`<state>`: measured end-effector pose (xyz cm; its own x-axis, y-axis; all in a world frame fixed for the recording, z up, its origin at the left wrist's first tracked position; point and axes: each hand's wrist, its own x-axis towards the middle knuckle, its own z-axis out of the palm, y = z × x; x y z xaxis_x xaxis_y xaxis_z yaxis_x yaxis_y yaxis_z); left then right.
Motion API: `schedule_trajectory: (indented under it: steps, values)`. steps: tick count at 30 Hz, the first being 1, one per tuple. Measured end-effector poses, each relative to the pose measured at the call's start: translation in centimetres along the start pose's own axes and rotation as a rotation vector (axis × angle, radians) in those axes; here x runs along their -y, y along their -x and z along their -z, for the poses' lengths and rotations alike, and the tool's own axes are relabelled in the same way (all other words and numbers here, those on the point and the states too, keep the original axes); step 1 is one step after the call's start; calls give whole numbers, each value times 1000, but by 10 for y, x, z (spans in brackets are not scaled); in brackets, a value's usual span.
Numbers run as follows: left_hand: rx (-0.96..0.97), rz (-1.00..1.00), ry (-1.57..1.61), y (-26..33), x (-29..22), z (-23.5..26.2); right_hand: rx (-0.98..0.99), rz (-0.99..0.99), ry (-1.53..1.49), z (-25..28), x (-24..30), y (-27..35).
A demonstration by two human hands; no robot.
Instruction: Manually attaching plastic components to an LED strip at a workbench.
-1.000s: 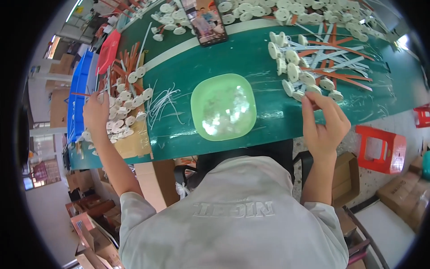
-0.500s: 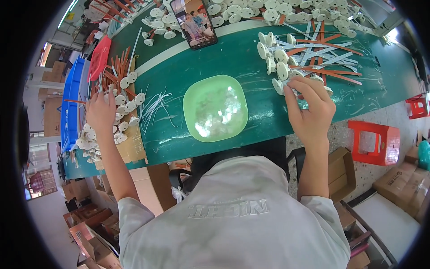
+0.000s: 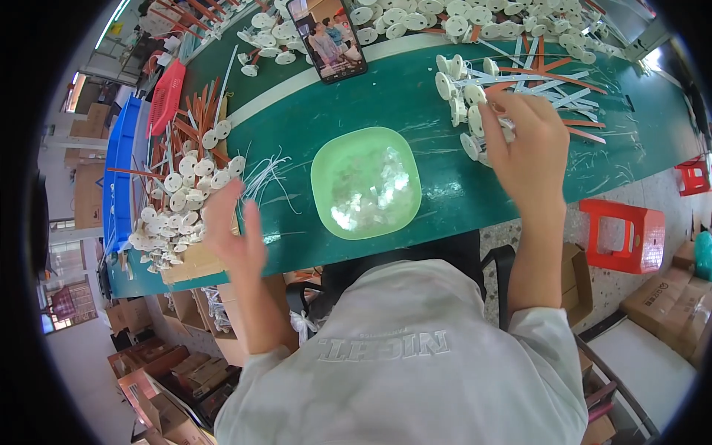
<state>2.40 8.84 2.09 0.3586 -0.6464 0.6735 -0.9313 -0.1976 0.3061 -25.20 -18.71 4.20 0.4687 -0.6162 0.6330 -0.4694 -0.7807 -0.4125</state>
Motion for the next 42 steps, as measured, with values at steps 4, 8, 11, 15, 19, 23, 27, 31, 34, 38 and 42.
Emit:
schedule_trajectory:
  steps: [4, 8, 11, 15, 19, 23, 27, 31, 34, 38, 42]
  values:
    - [-18, 62, 188, 34, -27, -29, 226, -53, -32, -10, -16, -42]
    - [-44, 123, 276, 39, -31, -36, 256, -98, 300, -49, -25, -68]
    - [-48, 131, 258, 36, -26, -36, 357, -111, 414, -62, -24, -70]
    - [-28, 129, 275, 37, -26, -37, 166, -86, 230, -56, -7, -52]
    - [-16, 160, 448, 35, -38, -42, -22, -37, 76, -54, 10, -37]
    - [7, 98, 603, 28, -52, -48, -183, -223, -189, -59, 7, -49]
    - [74, 52, 671, 26, -61, -47, -208, -519, -382, -47, 2, -64]
    - [138, 118, 699, 28, -67, -40, -211, -353, -483, -38, 25, -41]
    - [226, 266, 895, 28, -76, -35, -130, -131, -557, -48, 49, -22]
    - [356, 414, 1115, 21, -86, -33, -44, -92, -556, -52, 77, -10]
    - [369, 569, 1488, 13, -85, -34, 1, 240, -505, -41, 104, 11]
